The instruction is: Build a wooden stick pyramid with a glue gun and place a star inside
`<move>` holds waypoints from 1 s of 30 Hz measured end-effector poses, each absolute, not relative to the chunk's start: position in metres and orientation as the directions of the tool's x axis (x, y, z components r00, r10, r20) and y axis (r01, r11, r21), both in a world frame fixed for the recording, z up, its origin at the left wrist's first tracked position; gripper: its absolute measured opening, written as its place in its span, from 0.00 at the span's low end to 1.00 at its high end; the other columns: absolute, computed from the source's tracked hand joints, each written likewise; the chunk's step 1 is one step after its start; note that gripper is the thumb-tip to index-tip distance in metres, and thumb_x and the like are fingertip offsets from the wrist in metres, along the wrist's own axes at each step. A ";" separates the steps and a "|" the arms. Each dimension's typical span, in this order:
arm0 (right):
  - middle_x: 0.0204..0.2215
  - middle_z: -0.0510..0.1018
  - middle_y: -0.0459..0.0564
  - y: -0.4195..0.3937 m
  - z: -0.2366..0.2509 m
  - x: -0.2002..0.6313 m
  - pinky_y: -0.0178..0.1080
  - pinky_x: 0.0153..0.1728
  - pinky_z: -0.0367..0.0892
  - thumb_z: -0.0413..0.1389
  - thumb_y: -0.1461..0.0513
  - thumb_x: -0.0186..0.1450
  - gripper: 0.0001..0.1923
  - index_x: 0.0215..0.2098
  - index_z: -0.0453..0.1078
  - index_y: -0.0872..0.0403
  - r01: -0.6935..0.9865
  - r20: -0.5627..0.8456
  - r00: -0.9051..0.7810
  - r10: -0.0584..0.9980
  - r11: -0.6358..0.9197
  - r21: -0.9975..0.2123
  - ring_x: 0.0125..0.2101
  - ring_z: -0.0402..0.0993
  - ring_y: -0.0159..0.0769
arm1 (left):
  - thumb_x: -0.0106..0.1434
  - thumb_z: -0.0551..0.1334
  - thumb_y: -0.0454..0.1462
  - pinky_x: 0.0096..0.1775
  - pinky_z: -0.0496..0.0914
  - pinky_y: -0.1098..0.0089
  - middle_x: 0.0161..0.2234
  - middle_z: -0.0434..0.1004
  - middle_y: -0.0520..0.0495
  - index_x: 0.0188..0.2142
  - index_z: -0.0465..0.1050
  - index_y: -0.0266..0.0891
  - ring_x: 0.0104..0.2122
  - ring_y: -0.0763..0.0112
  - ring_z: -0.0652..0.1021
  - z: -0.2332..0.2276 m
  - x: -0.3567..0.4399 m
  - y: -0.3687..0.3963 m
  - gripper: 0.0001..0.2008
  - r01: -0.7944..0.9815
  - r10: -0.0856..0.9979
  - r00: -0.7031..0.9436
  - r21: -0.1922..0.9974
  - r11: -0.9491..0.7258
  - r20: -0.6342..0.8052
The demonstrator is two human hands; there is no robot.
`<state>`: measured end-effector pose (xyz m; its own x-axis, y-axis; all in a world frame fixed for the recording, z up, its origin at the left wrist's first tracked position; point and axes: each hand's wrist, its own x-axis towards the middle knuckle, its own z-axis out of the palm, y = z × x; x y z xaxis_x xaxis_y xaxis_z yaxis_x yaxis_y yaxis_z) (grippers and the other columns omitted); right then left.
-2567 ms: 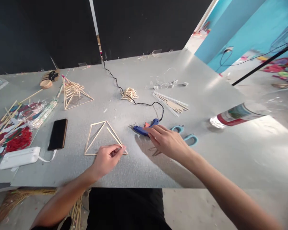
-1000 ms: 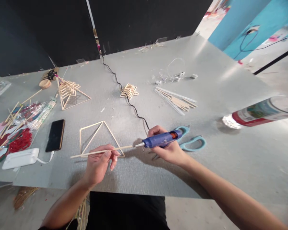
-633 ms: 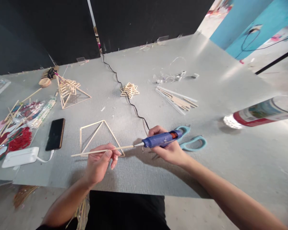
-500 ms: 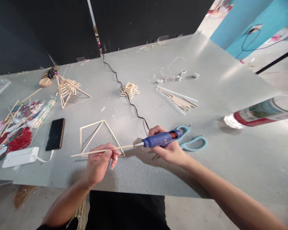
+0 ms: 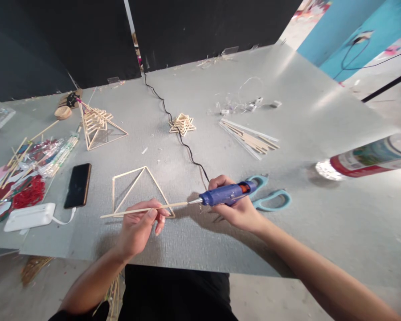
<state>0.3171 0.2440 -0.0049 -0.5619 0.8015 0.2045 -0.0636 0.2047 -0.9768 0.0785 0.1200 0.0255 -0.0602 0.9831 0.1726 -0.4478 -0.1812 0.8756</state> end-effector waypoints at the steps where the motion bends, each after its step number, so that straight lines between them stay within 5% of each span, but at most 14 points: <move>1: 0.28 0.68 0.42 0.244 -0.004 0.317 0.34 0.22 0.61 0.62 0.64 0.59 0.12 0.39 0.66 0.50 -0.062 0.203 -0.562 0.802 0.205 -0.977 0.23 0.63 0.29 | 0.73 0.64 0.37 0.24 0.69 0.82 0.35 0.84 0.46 0.49 0.84 0.49 0.27 0.78 0.75 0.025 0.078 0.120 0.10 -0.446 0.983 -0.060 0.877 -0.180 0.171; 23: 0.26 0.68 0.41 0.243 -0.003 0.317 0.35 0.22 0.61 0.62 0.63 0.61 0.11 0.38 0.65 0.49 -0.055 0.208 -0.558 0.804 0.214 -0.975 0.22 0.63 0.30 | 0.73 0.64 0.37 0.24 0.68 0.81 0.34 0.83 0.46 0.48 0.85 0.48 0.26 0.78 0.74 0.027 0.078 0.120 0.10 -0.435 0.984 -0.061 0.883 -0.179 0.170; 30: 0.29 0.68 0.43 0.244 -0.011 0.318 0.36 0.24 0.64 0.57 0.61 0.66 0.09 0.42 0.61 0.49 0.043 0.294 -0.568 0.769 0.384 -0.922 0.25 0.65 0.31 | 0.74 0.62 0.37 0.23 0.67 0.80 0.35 0.82 0.46 0.50 0.83 0.50 0.27 0.77 0.74 0.022 0.077 0.118 0.11 -0.421 0.977 -0.026 0.884 -0.201 0.209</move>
